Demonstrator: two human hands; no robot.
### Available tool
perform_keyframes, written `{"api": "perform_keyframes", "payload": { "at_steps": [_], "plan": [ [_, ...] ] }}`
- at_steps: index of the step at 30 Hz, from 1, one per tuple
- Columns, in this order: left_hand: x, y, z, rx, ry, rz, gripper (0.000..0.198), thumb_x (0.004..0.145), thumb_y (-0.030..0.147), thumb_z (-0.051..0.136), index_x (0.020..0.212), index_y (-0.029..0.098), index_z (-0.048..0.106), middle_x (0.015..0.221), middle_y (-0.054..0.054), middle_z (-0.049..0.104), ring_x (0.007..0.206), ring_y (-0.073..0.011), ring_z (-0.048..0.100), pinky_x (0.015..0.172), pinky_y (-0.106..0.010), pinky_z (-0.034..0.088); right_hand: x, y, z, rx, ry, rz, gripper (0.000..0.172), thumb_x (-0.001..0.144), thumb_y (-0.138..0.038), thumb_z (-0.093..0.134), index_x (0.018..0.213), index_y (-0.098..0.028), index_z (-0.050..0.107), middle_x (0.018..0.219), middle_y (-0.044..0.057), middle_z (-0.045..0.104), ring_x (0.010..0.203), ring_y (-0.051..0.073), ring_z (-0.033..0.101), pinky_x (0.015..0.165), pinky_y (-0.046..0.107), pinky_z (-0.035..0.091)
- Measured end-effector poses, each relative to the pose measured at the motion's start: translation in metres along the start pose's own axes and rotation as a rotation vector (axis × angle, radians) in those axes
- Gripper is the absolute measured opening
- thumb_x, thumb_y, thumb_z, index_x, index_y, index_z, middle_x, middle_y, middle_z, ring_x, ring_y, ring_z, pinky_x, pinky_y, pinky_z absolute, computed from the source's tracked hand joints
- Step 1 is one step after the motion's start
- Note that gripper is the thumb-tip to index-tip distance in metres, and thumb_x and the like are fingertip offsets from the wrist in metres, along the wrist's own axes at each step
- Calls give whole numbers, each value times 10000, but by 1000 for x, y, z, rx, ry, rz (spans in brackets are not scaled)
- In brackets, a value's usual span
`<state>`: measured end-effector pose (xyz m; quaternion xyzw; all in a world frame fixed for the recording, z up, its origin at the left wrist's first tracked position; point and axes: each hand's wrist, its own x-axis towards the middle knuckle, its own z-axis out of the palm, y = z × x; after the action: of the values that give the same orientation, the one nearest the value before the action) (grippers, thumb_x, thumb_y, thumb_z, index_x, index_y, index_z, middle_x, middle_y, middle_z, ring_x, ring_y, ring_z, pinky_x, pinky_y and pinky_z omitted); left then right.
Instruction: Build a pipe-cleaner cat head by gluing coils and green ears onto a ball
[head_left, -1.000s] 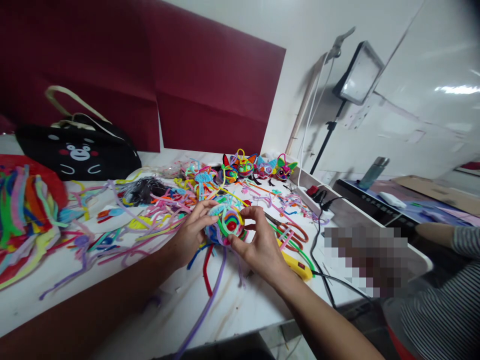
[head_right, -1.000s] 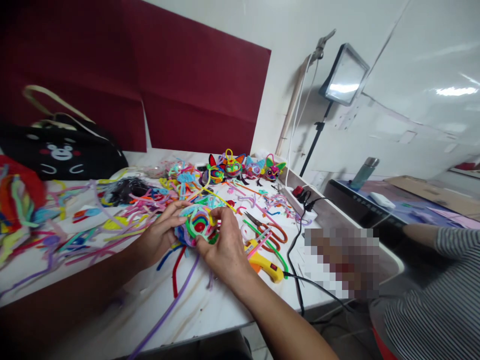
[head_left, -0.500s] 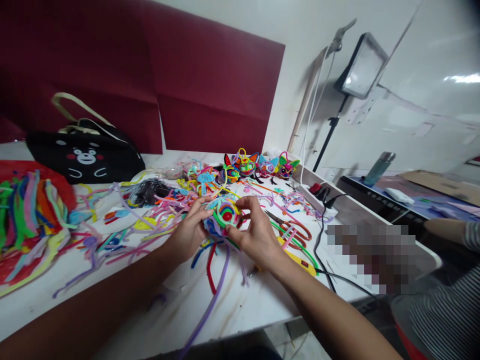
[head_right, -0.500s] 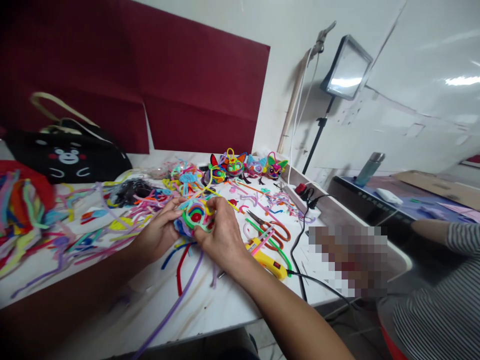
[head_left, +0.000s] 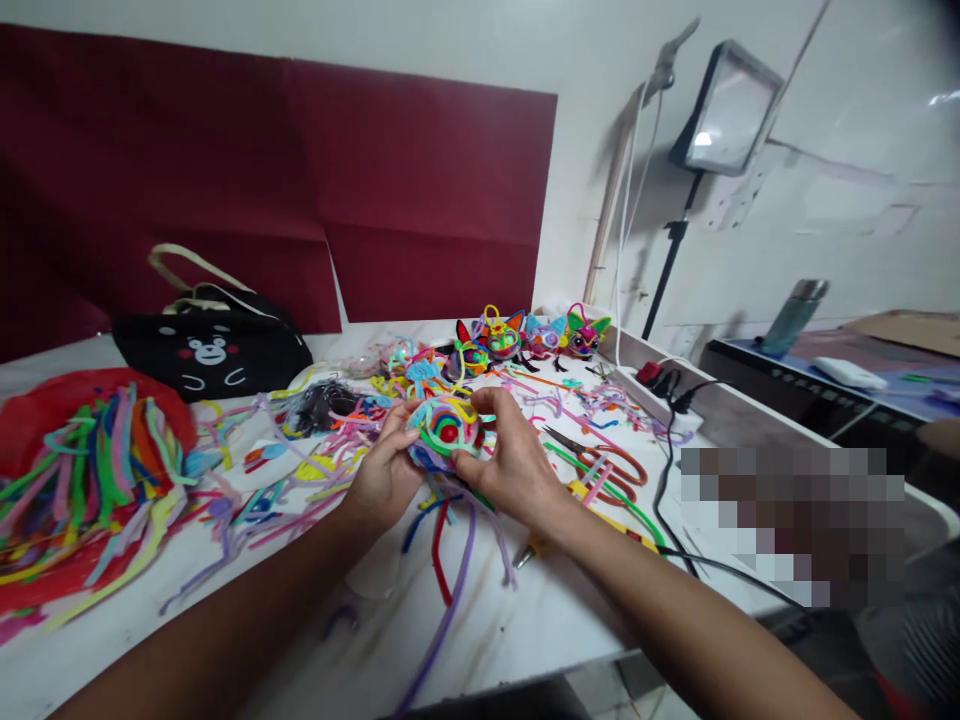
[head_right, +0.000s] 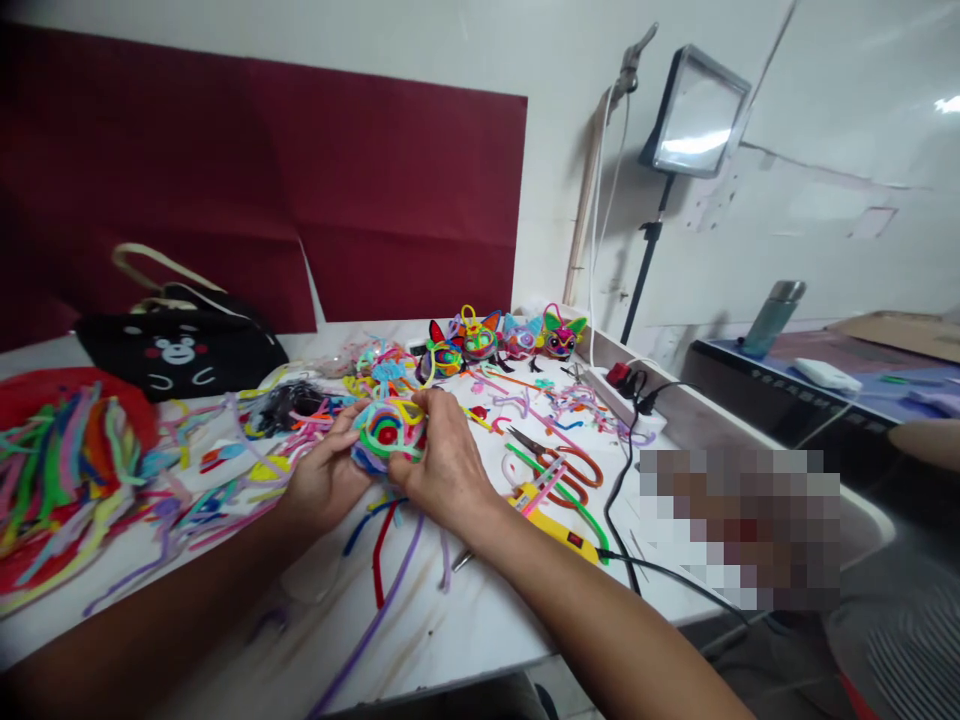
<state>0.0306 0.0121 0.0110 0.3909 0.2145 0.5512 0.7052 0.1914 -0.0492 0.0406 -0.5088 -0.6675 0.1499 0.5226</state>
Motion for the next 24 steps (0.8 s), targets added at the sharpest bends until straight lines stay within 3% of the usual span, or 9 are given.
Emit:
{"api": "perform_keyframes", "payload": {
  "at_steps": [9,24],
  "plan": [
    [-1,1,5,-16,-15,-20,596,727,154,643,1316,241,604,1227,-80,728,1219,-357,633,1049,-534,482,-3,1,-2,41,10,9,531,685,-216,685,1162,-200,453,1197,124,599,1103,267,615,966,454,524],
    [-2,3,5,63,37,-36,562,690,181,629,1250,221,647,1174,-66,748,1272,-339,595,1075,-512,475,-9,1,0,46,73,-87,553,690,-131,681,1183,-233,453,1232,106,616,1133,258,621,988,449,527]
  ]
}}
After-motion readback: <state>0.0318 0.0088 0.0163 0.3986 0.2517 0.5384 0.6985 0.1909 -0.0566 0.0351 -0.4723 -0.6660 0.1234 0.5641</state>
